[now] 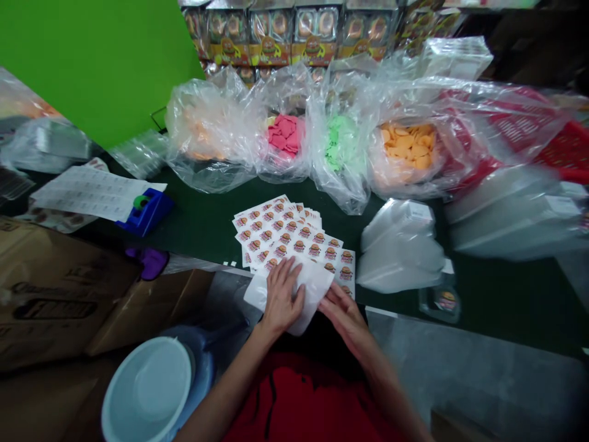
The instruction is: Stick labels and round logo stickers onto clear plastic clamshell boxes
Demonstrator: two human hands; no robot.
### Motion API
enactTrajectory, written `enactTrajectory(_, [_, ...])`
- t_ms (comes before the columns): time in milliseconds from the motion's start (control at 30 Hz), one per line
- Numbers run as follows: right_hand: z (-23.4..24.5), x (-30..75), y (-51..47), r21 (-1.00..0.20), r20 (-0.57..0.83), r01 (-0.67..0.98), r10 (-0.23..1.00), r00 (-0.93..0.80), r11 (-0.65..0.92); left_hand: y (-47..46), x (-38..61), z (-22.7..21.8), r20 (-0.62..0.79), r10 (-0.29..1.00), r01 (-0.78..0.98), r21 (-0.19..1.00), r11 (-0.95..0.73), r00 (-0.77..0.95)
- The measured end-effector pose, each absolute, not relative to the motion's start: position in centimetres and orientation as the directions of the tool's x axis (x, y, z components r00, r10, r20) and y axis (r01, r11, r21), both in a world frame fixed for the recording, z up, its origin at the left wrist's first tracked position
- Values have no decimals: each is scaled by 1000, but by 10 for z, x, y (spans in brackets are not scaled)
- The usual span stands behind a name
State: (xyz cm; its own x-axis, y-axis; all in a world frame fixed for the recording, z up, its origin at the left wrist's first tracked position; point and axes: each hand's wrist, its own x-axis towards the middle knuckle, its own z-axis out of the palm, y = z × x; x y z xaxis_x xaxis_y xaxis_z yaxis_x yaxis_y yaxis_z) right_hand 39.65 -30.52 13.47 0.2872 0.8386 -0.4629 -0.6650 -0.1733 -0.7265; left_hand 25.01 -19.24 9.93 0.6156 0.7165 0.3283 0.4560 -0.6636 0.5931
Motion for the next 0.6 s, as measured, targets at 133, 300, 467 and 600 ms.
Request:
enactTrajectory(133, [126,417,-291,-836,-454,-514,767,454,-191,-185,251,88,341,595,301,620,-724,728])
enactTrajectory(300, [111,432,-259,-927,-366,-289,755,544,-241,-184,249,99,377,492,99,707,-700,785])
enactTrajectory(467, [112,425,-272,-939,-336,-254,774,536,-232,-174,251,115,393,670,176,768,-616,630])
enactTrajectory(600, [115,417,-284,-910,-387,-335,787,481,-243,-166,266,113,347,704,198,799,-568,620])
